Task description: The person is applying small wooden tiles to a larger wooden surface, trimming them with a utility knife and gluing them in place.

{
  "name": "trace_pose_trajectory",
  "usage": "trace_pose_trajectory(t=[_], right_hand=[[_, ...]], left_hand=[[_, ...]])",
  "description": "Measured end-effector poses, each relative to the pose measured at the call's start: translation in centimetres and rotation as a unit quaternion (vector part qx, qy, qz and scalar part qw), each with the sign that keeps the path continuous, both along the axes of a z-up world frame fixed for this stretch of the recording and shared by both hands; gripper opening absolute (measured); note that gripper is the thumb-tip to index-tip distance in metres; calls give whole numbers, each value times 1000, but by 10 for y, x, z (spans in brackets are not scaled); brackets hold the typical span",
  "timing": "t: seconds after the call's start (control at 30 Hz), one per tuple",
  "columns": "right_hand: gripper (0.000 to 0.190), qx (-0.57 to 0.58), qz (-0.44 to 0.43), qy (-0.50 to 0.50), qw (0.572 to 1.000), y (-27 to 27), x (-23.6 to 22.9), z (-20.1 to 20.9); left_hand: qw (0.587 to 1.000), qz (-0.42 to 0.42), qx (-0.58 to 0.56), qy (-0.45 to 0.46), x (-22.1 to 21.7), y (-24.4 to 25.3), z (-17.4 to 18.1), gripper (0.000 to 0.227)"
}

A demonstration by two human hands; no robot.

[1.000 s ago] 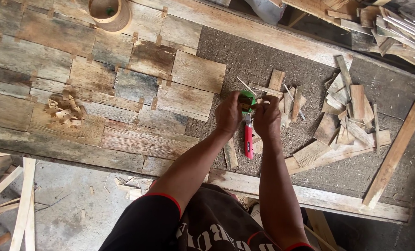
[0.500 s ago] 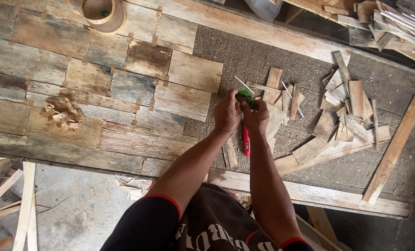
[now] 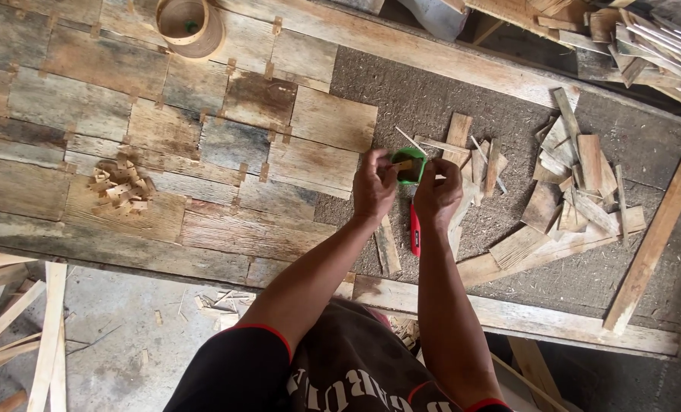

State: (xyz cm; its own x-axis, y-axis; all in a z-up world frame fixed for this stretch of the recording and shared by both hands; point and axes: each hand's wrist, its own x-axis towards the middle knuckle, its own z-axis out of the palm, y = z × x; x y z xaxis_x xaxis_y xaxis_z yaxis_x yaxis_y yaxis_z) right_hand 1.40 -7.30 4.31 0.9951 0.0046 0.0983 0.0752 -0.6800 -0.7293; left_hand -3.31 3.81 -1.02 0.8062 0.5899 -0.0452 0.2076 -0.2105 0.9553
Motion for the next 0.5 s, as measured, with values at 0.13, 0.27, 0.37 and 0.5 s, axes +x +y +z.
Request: trace_pose_trajectory(t=[0.13, 0.27, 0.37, 0.5], right_hand=[[16, -33, 53, 30, 998, 36, -16, 31], [24, 8, 192, -44, 980, 73, -21, 26], [20, 68, 183, 61, 979, 103, -21, 13], [14, 87, 178, 130, 971, 142, -19, 5]], left_hand=[[986, 35, -153, -51, -18, 21, 4, 33], [953, 114, -266, -84, -32, 52, 4, 41], [941, 147, -290, -93, -40, 78, 0, 40], [926, 176, -311, -120, -48, 115, 2, 40]])
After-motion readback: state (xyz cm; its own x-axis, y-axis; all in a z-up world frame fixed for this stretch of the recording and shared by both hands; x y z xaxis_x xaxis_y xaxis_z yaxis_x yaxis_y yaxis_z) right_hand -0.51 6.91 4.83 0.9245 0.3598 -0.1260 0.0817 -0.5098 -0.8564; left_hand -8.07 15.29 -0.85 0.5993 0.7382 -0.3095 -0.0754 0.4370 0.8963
